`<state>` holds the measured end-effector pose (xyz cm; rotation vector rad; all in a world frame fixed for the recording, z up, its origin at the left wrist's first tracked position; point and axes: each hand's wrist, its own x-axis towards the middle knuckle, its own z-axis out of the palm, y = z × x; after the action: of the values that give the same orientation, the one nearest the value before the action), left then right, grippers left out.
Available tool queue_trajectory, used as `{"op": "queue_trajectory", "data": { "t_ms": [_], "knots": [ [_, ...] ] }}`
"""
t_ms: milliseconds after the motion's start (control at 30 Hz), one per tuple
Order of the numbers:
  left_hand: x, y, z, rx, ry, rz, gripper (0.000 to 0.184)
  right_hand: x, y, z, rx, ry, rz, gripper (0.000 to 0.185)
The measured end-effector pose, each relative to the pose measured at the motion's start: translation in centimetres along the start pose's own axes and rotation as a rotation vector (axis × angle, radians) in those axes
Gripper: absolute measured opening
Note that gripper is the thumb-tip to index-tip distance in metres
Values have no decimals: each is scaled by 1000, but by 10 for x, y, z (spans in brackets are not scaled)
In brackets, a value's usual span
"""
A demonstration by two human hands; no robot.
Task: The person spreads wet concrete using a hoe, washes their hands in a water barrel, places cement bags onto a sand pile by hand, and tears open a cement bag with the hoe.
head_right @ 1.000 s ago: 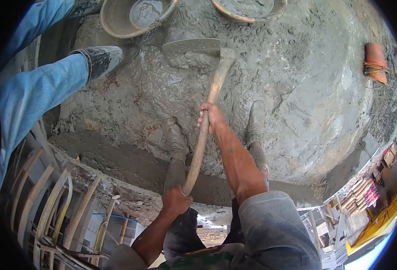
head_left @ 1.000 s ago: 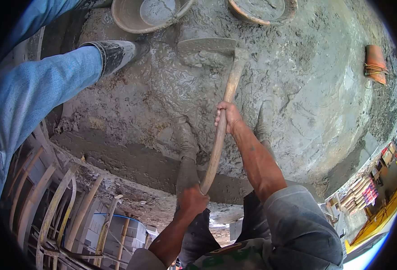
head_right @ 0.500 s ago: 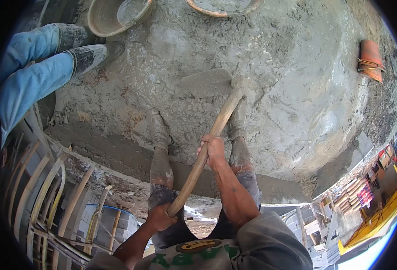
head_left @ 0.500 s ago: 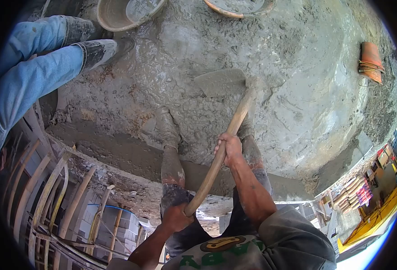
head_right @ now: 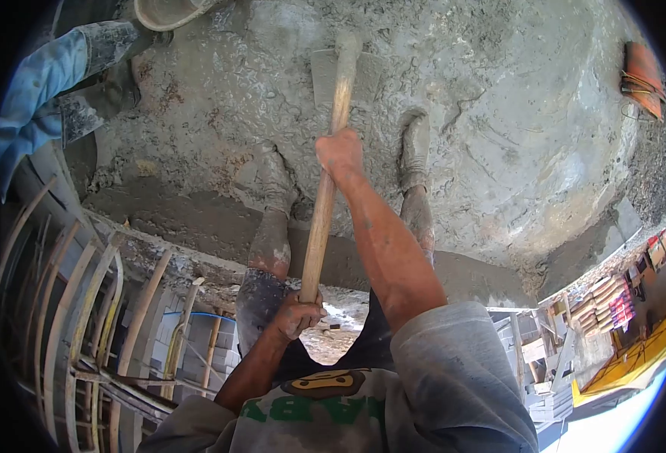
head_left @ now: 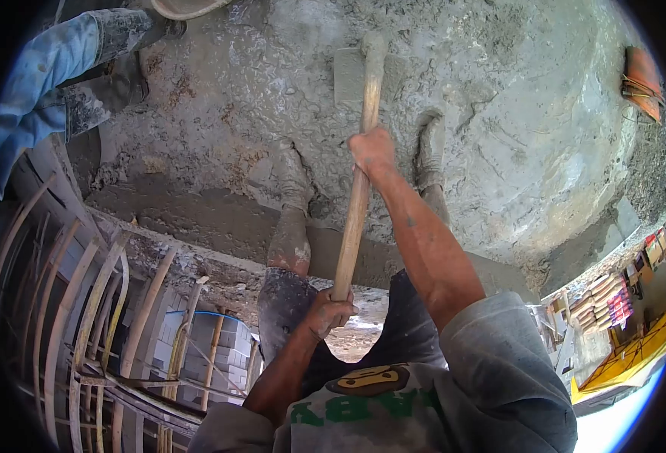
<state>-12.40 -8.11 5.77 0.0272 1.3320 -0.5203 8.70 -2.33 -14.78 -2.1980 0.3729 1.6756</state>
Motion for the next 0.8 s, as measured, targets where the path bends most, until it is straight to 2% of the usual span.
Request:
{"op": "queue_trajectory", "data": {
  "t_ms": [67,100,133,200,300,400,433,567,667,700,800],
  "knots": [
    [-6,-13,7,22,-56,-49,18,0,13,-14,5,-45,56,34],
    [-9,-26,22,-11,-59,-16,20,-4,25,-20,22,-58,146,34],
    [-10,-41,26,-39,-87,-90,20,-10,40,-18,40,-84,234,34],
    [-13,-71,13,21,-22,-129,20,6,110,6,46,-52,225,21],
    [-23,-55,20,234,-28,-180,21,-12,122,-29,181,-102,426,14],
    [-33,-34,62,266,-93,-237,21,-7,135,-45,161,-138,495,8],
    [-36,-41,62,160,-72,-220,22,-16,133,-40,135,-119,492,5],
    [-51,-25,67,80,-78,-271,23,-9,165,-39,151,-183,664,5],
    [-63,3,106,98,-40,-245,26,-10,165,-54,162,-308,597,6],
    [-69,7,112,-14,-61,-252,30,-20,167,-57,174,-311,606,6],
    [-82,29,125,62,-92,-196,32,-21,131,-69,197,-311,543,7]
  ]
}}
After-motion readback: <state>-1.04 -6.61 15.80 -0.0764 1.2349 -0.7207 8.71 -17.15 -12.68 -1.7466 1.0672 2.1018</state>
